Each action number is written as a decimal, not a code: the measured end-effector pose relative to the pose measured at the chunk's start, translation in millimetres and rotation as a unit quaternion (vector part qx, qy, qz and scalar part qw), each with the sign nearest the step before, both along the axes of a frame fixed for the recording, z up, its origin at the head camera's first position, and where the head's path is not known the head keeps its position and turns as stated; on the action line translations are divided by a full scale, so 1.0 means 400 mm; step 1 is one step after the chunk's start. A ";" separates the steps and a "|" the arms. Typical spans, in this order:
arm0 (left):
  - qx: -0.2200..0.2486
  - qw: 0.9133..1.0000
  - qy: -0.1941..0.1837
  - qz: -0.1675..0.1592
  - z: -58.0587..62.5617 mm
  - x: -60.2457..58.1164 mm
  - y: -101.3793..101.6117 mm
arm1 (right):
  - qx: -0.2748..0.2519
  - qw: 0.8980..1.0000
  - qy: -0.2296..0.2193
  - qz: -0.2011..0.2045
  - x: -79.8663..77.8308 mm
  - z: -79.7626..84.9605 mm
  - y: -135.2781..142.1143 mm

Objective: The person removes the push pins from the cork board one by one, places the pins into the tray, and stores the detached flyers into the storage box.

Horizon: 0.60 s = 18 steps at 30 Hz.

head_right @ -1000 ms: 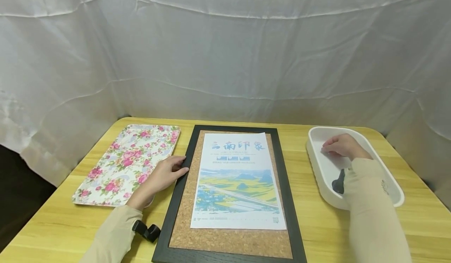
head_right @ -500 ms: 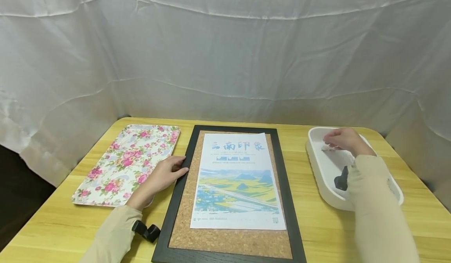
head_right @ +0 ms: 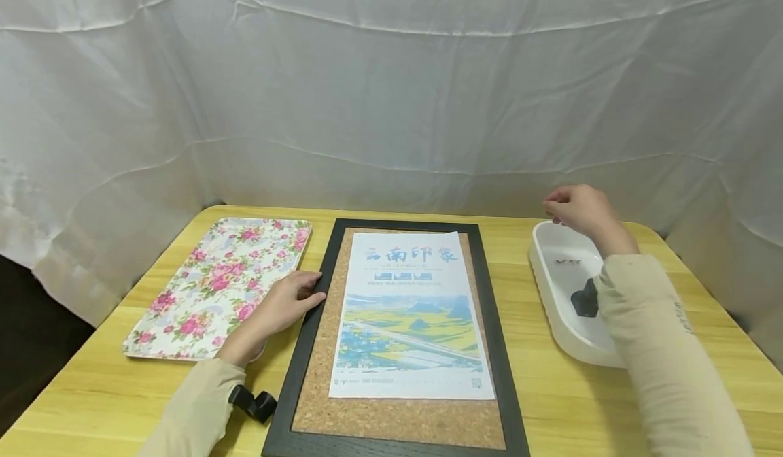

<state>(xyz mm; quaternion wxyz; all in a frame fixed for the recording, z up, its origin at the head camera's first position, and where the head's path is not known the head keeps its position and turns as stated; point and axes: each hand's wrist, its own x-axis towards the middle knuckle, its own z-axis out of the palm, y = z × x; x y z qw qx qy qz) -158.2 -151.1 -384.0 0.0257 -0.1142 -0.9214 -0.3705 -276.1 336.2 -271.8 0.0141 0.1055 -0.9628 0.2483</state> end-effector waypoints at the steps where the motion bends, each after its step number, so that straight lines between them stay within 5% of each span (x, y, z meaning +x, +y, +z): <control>1: -0.005 1.000 0.001 -0.001 0.001 0.001 0.000 | 0.001 1.000 0.004 0.000 0.002 0.003 -0.013; 13: 0.018 1.000 -0.018 -0.008 0.083 0.042 0.038 | -0.038 0.998 -0.011 0.040 0.028 0.010 -0.175; 18: 0.076 0.993 -0.086 -0.006 0.103 0.062 0.071 | -0.047 0.994 -0.061 0.075 0.050 -0.016 -0.252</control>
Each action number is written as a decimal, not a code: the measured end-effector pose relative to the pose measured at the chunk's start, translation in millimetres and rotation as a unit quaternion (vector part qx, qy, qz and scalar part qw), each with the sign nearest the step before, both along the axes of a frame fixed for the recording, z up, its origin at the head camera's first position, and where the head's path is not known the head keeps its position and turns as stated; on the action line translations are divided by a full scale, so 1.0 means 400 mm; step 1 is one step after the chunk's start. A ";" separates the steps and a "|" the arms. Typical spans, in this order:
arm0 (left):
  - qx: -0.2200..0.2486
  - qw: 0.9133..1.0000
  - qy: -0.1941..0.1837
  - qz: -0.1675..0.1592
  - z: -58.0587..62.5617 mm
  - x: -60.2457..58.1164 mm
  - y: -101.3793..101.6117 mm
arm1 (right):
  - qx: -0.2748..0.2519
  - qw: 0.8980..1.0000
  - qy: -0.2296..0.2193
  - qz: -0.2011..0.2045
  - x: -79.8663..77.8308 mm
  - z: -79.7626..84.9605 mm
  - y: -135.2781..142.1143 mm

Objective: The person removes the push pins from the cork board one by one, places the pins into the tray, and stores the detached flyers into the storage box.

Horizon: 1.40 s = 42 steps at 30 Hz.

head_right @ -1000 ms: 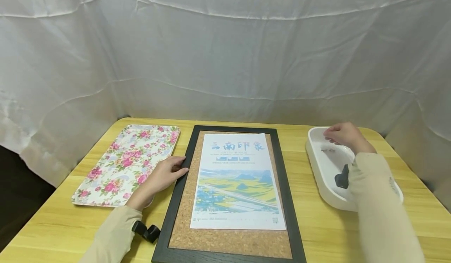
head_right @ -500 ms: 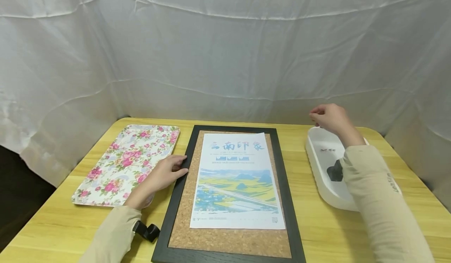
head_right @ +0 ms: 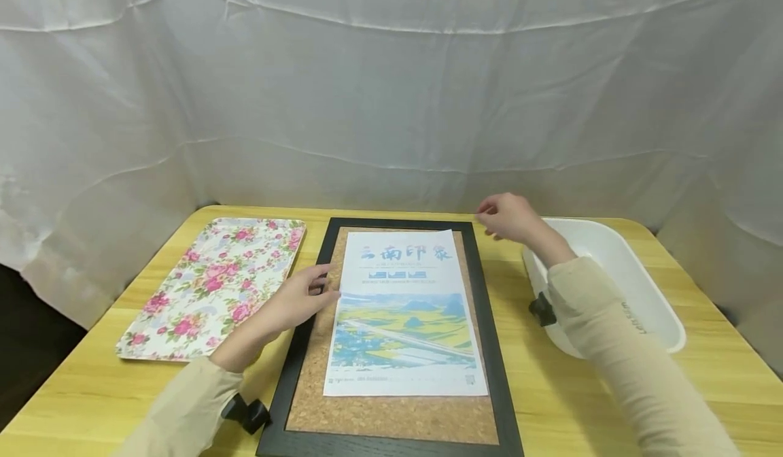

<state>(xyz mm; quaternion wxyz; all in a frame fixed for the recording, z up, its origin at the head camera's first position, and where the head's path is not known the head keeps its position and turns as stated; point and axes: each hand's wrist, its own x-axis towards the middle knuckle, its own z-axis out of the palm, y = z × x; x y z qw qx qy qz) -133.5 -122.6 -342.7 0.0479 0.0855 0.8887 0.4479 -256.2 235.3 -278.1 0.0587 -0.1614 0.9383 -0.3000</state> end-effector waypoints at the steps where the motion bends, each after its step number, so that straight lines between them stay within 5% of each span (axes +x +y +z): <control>1: 0.014 1.000 -0.019 0.002 0.002 0.004 0.005 | 0.001 1.000 -0.009 0.008 0.005 -0.009 -0.015; 8: 0.103 0.988 -0.116 0.000 0.003 0.027 0.021 | 0.001 0.998 -0.054 0.029 0.010 -0.086 -0.069; 14: 0.134 0.982 -0.133 0.000 -0.001 0.048 0.019 | -0.015 0.997 -0.070 0.016 -0.017 -0.133 -0.077; 22: 0.189 0.970 -0.153 -0.019 -0.003 0.063 0.018 | -0.047 0.995 -0.092 -0.006 -0.028 -0.148 -0.083; 28: 0.223 0.962 -0.155 -0.001 -0.009 0.060 0.016 | -0.063 0.991 -0.116 -0.019 -0.033 -0.159 -0.088; 32: 0.275 0.948 -0.159 0.016 -0.013 0.059 0.017 | -0.086 0.987 -0.134 -0.035 -0.034 -0.164 -0.092; 35: 0.326 0.929 -0.173 0.025 -0.014 0.059 0.018 | -0.121 0.980 -0.152 -0.046 -0.033 -0.165 -0.094; 40: 0.361 0.905 -0.225 -0.011 -0.024 0.065 0.013 | -0.185 0.965 -0.175 -0.060 -0.032 -0.160 -0.090; 42: 0.352 0.906 -0.232 -0.031 -0.029 0.071 0.011 | -0.203 0.960 -0.181 -0.063 -0.032 -0.157 -0.090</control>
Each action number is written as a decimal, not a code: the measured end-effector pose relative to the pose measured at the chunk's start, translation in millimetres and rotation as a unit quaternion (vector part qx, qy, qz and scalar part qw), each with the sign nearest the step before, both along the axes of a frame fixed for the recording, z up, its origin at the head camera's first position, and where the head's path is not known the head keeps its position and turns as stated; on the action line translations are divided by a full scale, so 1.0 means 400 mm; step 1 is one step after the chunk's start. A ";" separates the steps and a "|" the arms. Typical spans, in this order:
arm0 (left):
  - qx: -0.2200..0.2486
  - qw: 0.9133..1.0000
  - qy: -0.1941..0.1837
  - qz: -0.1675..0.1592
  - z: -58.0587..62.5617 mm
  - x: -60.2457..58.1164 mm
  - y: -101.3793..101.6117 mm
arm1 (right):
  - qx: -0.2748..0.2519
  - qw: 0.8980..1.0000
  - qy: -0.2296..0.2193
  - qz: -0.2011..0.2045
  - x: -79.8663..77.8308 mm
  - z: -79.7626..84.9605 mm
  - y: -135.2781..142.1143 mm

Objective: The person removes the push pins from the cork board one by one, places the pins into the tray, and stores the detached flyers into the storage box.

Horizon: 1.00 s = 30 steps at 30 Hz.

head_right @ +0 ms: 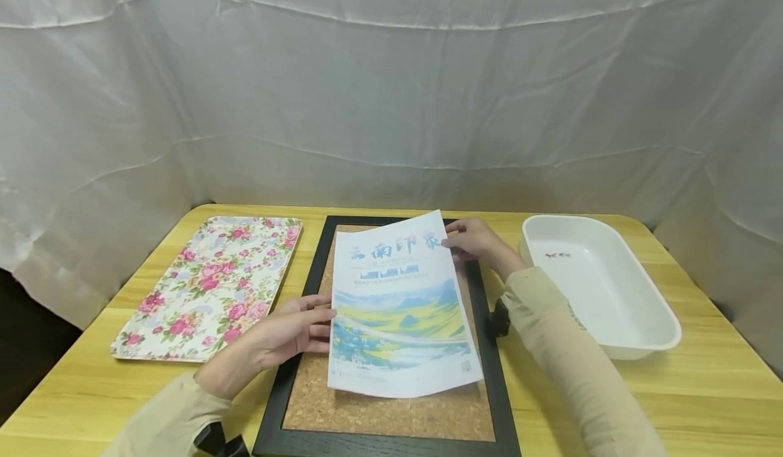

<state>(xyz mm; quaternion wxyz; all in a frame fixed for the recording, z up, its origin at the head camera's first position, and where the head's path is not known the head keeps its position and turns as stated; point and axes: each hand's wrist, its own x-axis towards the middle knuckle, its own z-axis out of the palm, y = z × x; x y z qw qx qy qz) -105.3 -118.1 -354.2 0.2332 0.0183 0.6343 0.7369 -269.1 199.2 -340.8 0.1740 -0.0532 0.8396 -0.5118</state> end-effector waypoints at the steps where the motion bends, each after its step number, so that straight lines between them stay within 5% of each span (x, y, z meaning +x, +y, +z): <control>1: -0.005 1.000 0.005 -0.004 -0.001 0.002 0.001 | -0.007 1.000 -0.002 -0.003 0.001 0.002 0.000; 11: -0.085 0.992 0.040 0.085 0.000 0.014 0.004 | -0.035 0.998 0.018 -0.045 0.005 0.006 -0.006; 19: -0.105 0.987 0.054 0.113 -0.008 0.013 -0.014 | -0.024 0.996 0.027 -0.087 0.000 0.002 -0.023; 30: -0.107 0.980 0.048 0.160 -0.006 0.006 -0.055 | -0.084 0.990 0.043 -0.109 0.002 0.018 -0.038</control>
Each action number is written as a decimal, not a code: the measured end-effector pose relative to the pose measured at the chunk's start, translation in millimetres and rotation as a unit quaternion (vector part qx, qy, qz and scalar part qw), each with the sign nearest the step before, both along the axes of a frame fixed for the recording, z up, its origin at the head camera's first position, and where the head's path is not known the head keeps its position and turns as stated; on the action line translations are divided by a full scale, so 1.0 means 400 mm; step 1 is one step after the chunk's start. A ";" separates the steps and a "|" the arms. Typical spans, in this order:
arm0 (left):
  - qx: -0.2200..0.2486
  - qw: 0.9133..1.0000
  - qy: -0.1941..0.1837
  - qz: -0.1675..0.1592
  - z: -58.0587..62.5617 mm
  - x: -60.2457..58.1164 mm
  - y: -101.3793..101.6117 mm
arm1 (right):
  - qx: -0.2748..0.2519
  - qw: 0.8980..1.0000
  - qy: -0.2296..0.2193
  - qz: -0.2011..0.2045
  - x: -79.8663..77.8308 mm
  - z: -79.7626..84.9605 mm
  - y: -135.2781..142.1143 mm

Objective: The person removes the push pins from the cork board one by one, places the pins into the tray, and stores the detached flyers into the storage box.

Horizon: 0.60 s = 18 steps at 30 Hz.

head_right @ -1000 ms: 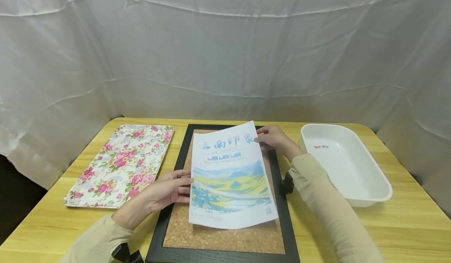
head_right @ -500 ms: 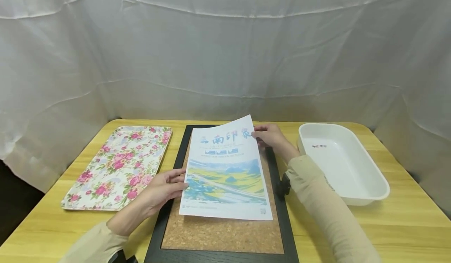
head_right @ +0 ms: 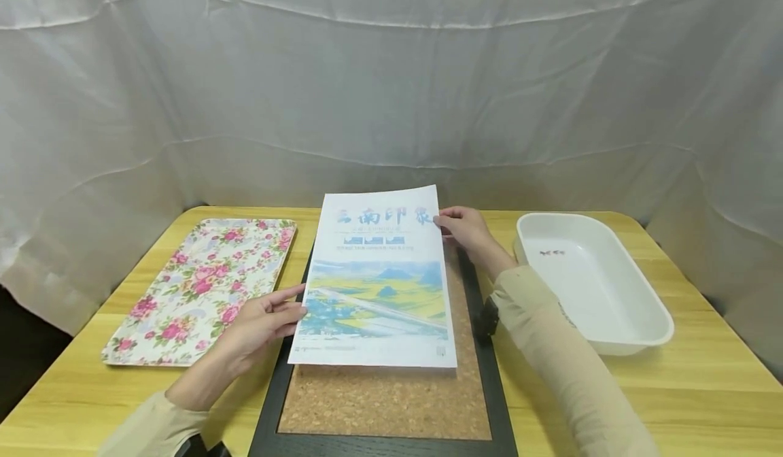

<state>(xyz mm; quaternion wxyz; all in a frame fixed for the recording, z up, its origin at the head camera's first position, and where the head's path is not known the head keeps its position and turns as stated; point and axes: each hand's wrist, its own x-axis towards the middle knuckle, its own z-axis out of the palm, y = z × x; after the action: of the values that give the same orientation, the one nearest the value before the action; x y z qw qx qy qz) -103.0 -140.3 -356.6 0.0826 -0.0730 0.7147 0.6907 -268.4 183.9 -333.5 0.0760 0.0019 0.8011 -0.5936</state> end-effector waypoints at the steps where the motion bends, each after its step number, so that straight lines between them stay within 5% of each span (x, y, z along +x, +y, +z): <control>1: 0.001 1.000 0.002 0.002 0.001 0.000 -0.002 | -0.003 1.000 0.002 -0.002 0.000 0.003 -0.001; 18: 0.027 0.998 0.013 0.049 0.034 -0.019 -0.073 | -0.082 0.996 0.012 -0.023 -0.019 0.041 -0.048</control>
<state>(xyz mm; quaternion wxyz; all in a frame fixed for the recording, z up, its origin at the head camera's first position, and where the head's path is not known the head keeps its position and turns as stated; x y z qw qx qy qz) -110.4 -169.4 -343.1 0.0416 -0.0965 0.6922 0.7140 -276.1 164.5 -317.3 0.0525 0.0072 0.7506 -0.6586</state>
